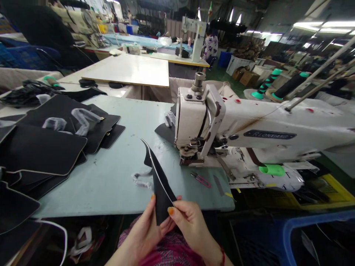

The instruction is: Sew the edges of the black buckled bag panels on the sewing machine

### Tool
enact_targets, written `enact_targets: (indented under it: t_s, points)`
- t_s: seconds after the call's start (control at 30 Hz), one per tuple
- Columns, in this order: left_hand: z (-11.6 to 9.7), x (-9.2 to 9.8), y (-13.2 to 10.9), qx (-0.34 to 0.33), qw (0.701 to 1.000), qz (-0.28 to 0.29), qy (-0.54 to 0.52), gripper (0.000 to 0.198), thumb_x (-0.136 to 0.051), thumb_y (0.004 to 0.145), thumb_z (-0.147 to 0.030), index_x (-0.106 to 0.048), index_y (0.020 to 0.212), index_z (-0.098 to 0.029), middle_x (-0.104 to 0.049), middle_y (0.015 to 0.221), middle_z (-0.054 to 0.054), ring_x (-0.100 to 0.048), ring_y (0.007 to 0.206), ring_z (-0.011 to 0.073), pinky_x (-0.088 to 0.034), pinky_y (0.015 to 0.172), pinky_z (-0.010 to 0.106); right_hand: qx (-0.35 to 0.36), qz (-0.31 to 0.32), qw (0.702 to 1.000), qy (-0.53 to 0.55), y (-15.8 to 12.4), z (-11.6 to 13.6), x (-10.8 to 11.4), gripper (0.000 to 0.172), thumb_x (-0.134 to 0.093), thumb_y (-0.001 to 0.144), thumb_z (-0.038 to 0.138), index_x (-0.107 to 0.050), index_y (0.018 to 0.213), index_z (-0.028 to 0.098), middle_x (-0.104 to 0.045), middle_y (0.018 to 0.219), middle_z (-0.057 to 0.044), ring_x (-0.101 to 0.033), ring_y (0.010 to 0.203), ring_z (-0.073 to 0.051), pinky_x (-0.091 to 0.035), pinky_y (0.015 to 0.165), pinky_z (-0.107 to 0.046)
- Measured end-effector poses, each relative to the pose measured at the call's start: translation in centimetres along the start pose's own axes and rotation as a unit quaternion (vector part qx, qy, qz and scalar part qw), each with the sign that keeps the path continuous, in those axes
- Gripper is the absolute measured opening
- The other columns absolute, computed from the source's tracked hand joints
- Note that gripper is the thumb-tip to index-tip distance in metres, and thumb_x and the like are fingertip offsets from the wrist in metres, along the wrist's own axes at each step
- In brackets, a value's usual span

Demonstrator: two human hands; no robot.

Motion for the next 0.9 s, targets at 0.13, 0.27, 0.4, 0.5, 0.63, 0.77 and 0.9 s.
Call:
enact_targets:
  t_s: [0.13, 0.27, 0.4, 0.5, 0.63, 0.77, 0.9]
  points:
    - [-2.9, -0.2, 2.4, -0.088, 0.994, -0.045, 0.049, 0.038, -0.073, 0.078, -0.042, -0.069, 0.099, -0.011, -0.059, 0.053, 0.000, -0.053, 0.045, 0.0134, -0.046, 0.050, 0.026, -0.007, -0.064, 0.998, -0.005, 1.3, -0.3, 1.7, 0.047, -0.047, 0.095, 0.050, -0.064, 0.073, 0.013, -0.067, 0.064, -0.006, -0.064, 0.056, -0.012, -0.050, 0.054, -0.018]
    - [-8.2, -0.7, 4.7, -0.212, 0.954, -0.161, 0.140, 0.028, -0.083, 0.066, -0.021, -0.066, 0.086, -0.011, -0.072, 0.078, 0.005, -0.065, 0.063, 0.0147, -0.052, 0.061, 0.023, 0.010, -0.145, 0.988, -0.048, 4.3, -0.7, 4.1, 0.047, -0.046, 0.095, 0.049, -0.059, 0.067, 0.014, -0.060, 0.055, -0.001, -0.055, 0.045, -0.007, -0.042, 0.046, -0.015]
    - [-11.2, -2.5, 7.3, -0.229, 0.941, -0.150, 0.200, 0.037, -0.085, 0.062, -0.026, -0.066, 0.090, -0.011, -0.073, 0.080, 0.005, -0.065, 0.062, 0.0137, -0.053, 0.060, 0.022, 0.004, -0.170, 0.985, -0.005, 7.3, -1.4, 5.4, 0.044, -0.048, 0.093, 0.051, -0.060, 0.073, 0.014, -0.055, 0.051, 0.002, -0.049, 0.040, -0.006, -0.038, 0.041, -0.015]
    - [-12.3, -3.1, 8.6, -0.229, 0.932, -0.162, 0.230, 0.040, -0.085, 0.060, -0.027, -0.067, 0.092, -0.011, -0.073, 0.078, 0.004, -0.064, 0.060, 0.0128, -0.051, 0.056, 0.020, -0.005, -0.189, 0.981, 0.032, 8.5, -1.7, 6.0, 0.045, -0.049, 0.092, 0.052, -0.062, 0.076, 0.013, -0.056, 0.051, 0.002, -0.049, 0.039, -0.007, -0.037, 0.040, -0.015]
    - [-13.3, -3.6, 9.7, -0.240, 0.919, -0.157, 0.269, 0.040, -0.084, 0.062, -0.030, -0.067, 0.095, -0.013, -0.074, 0.084, 0.004, -0.065, 0.064, 0.0133, -0.049, 0.053, 0.018, -0.003, -0.214, 0.976, 0.052, 9.1, -1.8, 6.3, 0.046, -0.049, 0.092, 0.053, -0.062, 0.073, 0.014, -0.056, 0.049, 0.001, -0.049, 0.039, -0.007, -0.038, 0.041, -0.016]
    - [-14.0, -3.4, 10.4, -0.237, 0.910, -0.147, 0.307, 0.042, -0.083, 0.064, -0.033, -0.065, 0.098, -0.016, -0.072, 0.083, 0.002, -0.063, 0.061, 0.0116, -0.047, 0.052, 0.018, 0.010, -0.226, 0.973, 0.044, 9.3, -2.0, 6.5, 0.049, -0.047, 0.092, 0.054, -0.060, 0.066, 0.014, -0.057, 0.049, 0.000, -0.051, 0.041, -0.007, -0.039, 0.043, -0.017]
    - [-14.2, -3.4, 10.6, -0.231, 0.907, -0.146, 0.321, 0.042, -0.084, 0.064, -0.033, -0.064, 0.097, -0.015, -0.071, 0.081, 0.002, -0.061, 0.060, 0.0106, -0.047, 0.053, 0.018, 0.017, -0.230, 0.972, 0.046, 9.3, -2.0, 6.5, 0.047, -0.047, 0.092, 0.053, -0.060, 0.069, 0.014, -0.058, 0.050, 0.000, -0.052, 0.040, -0.008, -0.039, 0.042, -0.017]
Point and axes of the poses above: each hand's wrist, its own y-axis towards the middle knuckle, its own x-axis out of the back of the hand, z = x × y, the point moved 7 cm from there along y, towards the middle knuckle
